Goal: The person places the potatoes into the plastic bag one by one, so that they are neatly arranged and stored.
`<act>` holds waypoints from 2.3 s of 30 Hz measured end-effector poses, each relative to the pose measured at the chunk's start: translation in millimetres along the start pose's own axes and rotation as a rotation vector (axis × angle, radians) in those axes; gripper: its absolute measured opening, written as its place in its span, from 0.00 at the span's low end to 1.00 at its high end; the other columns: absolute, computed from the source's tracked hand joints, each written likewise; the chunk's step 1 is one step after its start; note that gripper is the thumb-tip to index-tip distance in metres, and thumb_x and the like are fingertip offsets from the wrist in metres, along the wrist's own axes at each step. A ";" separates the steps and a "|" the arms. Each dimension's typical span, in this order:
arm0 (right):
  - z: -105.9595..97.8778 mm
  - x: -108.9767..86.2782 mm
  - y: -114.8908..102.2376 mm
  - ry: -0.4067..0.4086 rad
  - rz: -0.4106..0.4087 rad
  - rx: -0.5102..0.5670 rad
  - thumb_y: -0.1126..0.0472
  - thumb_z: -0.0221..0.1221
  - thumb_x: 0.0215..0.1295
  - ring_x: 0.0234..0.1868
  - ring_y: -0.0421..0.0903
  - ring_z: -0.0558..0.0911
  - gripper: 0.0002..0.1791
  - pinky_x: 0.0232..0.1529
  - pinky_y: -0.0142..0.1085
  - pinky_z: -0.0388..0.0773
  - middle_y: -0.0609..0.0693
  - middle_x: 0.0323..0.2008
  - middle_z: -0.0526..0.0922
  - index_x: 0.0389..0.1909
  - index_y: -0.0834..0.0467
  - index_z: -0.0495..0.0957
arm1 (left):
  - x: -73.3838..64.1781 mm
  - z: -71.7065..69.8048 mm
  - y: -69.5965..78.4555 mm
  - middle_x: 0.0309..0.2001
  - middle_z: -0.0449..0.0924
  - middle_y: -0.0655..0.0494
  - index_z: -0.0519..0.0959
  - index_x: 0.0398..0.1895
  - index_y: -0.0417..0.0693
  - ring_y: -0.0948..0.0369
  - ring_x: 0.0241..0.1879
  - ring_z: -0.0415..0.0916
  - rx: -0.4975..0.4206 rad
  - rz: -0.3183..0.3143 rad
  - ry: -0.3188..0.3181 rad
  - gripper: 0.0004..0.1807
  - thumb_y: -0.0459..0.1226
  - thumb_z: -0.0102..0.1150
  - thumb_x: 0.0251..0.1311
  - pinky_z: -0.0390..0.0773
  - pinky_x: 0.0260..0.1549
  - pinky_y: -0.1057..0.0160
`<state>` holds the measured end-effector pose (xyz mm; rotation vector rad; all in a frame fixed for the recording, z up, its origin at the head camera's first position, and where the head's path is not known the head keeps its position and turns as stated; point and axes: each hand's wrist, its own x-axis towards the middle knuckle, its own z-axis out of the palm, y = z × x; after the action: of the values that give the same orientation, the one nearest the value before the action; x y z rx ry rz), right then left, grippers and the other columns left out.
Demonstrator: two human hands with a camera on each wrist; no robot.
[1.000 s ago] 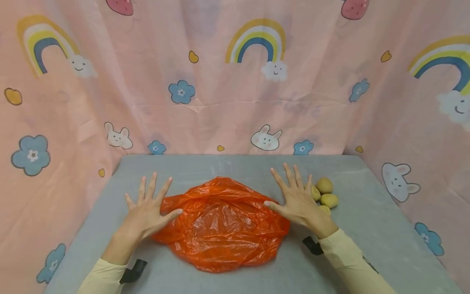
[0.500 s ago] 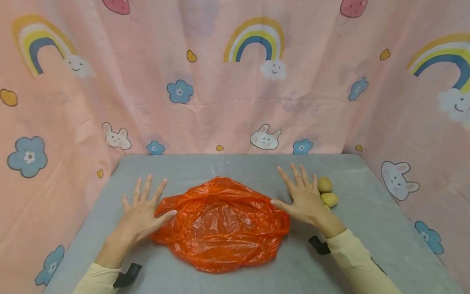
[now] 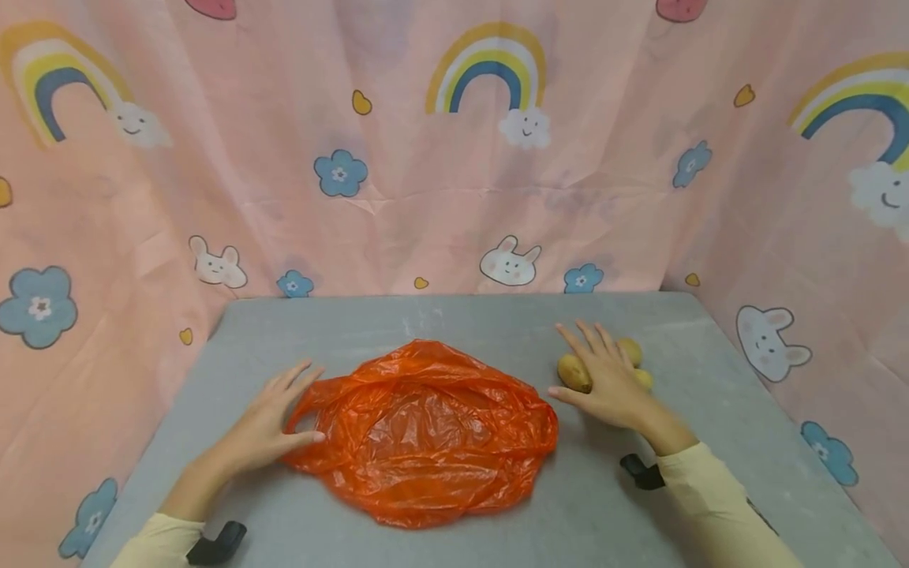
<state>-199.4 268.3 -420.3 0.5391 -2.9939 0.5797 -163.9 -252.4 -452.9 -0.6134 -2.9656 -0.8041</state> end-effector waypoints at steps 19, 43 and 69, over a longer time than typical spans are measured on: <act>0.4 -2.7 34.9 -0.047 -0.101 0.084 0.55 0.71 0.60 0.71 0.68 0.66 0.47 0.69 0.69 0.55 0.66 0.72 0.68 0.77 0.61 0.59 | -4.8 6.5 -20.3 0.76 0.60 0.38 0.64 0.76 0.47 0.34 0.72 0.56 -0.145 -0.004 -0.116 0.51 0.50 0.77 0.50 0.61 0.62 0.25; -4.9 26.9 38.9 -0.234 -0.078 -0.024 0.62 0.70 0.60 0.65 0.69 0.70 0.32 0.63 0.69 0.63 0.65 0.63 0.78 0.66 0.63 0.74 | -4.3 5.7 -26.7 0.74 0.61 0.39 0.69 0.73 0.46 0.35 0.71 0.55 -0.068 -0.026 -0.157 0.47 0.50 0.76 0.50 0.57 0.61 0.24; -18.0 28.0 7.8 -0.128 -0.050 0.255 0.55 0.72 0.59 0.63 0.68 0.75 0.36 0.59 0.65 0.72 0.67 0.62 0.77 0.66 0.63 0.71 | -3.4 8.5 -24.8 0.74 0.61 0.40 0.69 0.73 0.46 0.35 0.72 0.56 -0.047 -0.041 -0.177 0.49 0.54 0.77 0.48 0.58 0.61 0.25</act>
<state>-228.8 272.5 -403.4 0.6881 -3.0320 0.9658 -169.2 -269.2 -472.7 -0.6615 -3.1362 -0.8692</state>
